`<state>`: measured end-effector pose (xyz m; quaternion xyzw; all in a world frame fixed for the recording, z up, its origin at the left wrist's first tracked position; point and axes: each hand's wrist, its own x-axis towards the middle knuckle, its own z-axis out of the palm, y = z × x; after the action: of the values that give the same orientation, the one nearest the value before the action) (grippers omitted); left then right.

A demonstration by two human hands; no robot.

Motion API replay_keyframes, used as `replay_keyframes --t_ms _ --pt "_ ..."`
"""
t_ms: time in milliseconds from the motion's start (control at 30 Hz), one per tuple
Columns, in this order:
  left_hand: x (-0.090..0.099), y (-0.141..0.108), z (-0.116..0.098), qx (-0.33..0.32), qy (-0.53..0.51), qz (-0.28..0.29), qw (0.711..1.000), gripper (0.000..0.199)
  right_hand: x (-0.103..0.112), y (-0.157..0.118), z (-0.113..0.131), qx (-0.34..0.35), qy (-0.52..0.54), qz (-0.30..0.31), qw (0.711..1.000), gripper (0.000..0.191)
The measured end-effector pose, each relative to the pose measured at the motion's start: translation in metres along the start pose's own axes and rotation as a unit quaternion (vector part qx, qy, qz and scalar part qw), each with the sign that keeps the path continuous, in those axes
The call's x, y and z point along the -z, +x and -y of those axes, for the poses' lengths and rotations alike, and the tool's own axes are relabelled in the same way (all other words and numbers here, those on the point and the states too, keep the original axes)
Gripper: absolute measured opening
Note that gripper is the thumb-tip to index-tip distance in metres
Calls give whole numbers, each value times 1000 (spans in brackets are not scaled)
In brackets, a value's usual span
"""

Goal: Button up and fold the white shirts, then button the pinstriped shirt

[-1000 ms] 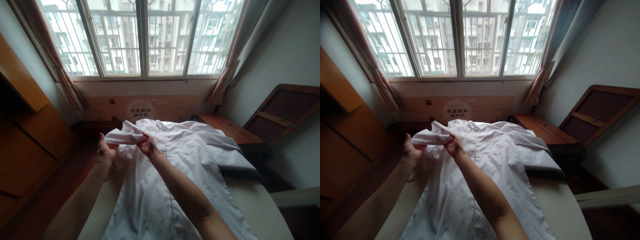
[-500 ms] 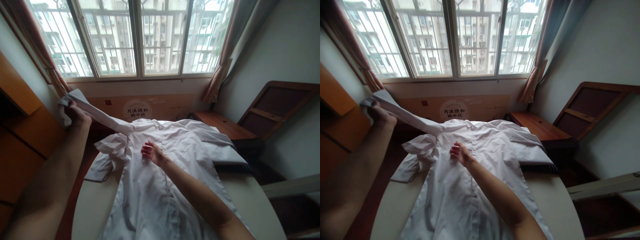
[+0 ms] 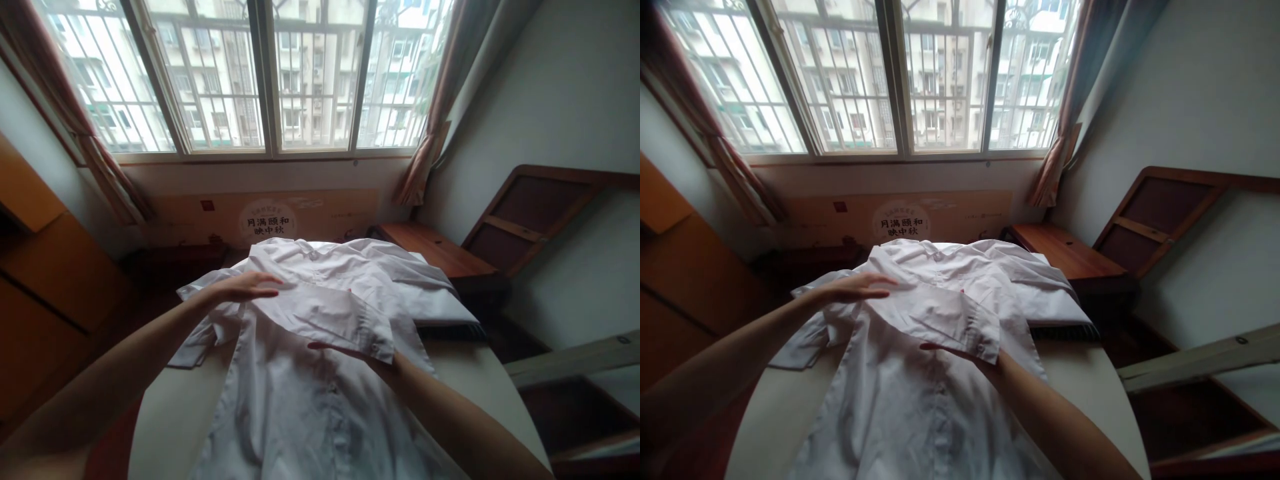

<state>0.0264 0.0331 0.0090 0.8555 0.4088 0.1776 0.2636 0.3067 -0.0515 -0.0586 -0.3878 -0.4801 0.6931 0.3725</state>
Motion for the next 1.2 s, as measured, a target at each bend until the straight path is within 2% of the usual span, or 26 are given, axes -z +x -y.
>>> replay_keyframes --t_ms 67,133,200,233,300,367,467,567,633,700,833,933,1033,1100,1200 --pt "13 25 23 31 61 -67 995 36 4 -12 1 -24 18 11 999 47" --pt "25 50 44 67 140 -118 981 44 7 -21 4 -68 57 16 996 62" --pt "34 69 61 114 210 -100 966 54 7 -30 3 -105 82 22 991 71" --pt "36 76 68 138 238 -74 959 58 6 -35 1 -114 86 32 989 67" --pt "39 85 79 179 284 -13 942 62 0 -46 -8 -125 82 75 986 46" --pt "39 93 84 202 328 48 921 60 -10 -55 -16 -134 64 109 983 32" --pt "43 103 86 201 384 106 895 45 -26 -68 -16 -144 58 94 983 32" --pt "50 113 84 204 425 90 877 29 -37 -82 0 -136 108 84 981 38" --pt "56 120 83 218 451 65 863 29 -41 -91 7 -129 133 82 979 48" --pt "59 129 82 224 476 36 850 32 -45 -97 3 -128 120 77 982 54" --pt "51 151 83 205 507 -17 837 35 -53 -95 -39 -85 35 72 993 60" --pt "35 162 88 197 506 -45 839 36 -57 -88 -77 -20 -15 58 998 71" --pt "18 163 96 203 497 -67 841 39 -57 -80 -107 26 -97 54 993 75" --pt "9 159 100 216 490 -91 839 42 -56 -76 -123 11 -149 49 988 76" --pt "0 148 102 259 441 -166 843 41 -53 -76 -146 -36 -204 25 978 75"
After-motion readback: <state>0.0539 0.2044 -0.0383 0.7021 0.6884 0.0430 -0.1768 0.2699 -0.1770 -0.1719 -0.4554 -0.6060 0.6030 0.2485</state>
